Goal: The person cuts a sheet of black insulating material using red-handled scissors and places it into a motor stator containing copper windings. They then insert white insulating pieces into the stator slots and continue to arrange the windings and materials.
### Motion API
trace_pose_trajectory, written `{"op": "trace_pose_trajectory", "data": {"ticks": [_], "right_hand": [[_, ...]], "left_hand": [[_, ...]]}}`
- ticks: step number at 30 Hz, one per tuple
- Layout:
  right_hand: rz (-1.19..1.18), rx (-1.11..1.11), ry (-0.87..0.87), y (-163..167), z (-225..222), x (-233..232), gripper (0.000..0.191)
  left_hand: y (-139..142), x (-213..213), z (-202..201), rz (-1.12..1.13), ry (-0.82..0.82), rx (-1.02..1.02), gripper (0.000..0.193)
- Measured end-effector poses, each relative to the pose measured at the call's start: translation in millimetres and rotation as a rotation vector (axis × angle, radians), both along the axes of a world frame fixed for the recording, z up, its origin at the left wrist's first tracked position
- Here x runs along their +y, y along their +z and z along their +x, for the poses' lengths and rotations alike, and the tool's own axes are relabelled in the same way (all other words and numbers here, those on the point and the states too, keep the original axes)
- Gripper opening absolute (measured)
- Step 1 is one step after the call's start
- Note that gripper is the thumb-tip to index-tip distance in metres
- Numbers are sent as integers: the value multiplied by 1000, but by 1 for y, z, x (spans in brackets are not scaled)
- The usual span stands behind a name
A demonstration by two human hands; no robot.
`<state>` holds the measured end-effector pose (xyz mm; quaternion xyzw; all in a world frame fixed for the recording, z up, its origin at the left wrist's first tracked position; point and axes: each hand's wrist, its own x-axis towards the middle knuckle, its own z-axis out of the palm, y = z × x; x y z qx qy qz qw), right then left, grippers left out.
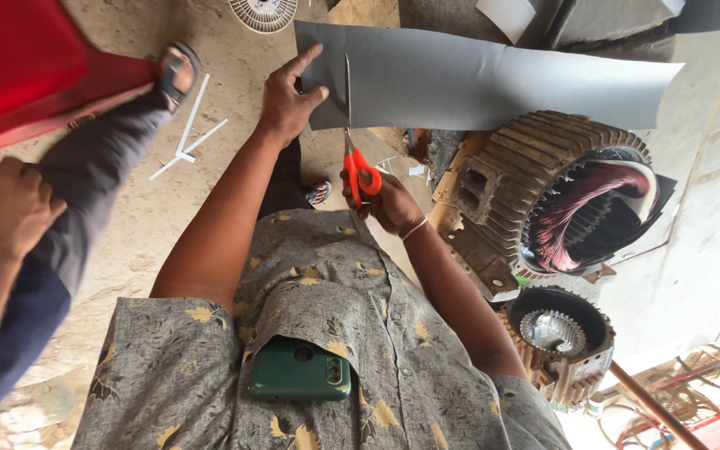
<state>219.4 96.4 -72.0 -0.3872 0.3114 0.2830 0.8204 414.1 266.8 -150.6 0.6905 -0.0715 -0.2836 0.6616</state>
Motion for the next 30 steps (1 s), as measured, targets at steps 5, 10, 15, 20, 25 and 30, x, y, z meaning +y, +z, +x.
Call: {"op": "trace_pose_trajectory", "data": {"ticks": [5, 10, 15, 20, 25, 30], "right_hand": [[-2, 1, 24, -3, 6, -5, 52], [-18, -6, 65, -1, 11, 3, 58], [82, -54, -46, 3, 39, -11, 55], [-27, -27, -32, 0, 61, -15, 50], [-79, -117, -5, 17, 63, -24, 44], [-772, -61, -237, 34, 73, -70, 25]], "left_hand": [[2, 3, 5, -32, 0, 24, 66], [5, 5, 8, -38, 5, 61, 65], [5, -1, -1, -52, -19, 28, 65], [5, -6, 1, -12, -16, 16, 66], [11, -3, 16, -151, 98, 4, 64], [21, 11, 30, -228, 142, 194, 61]]}}
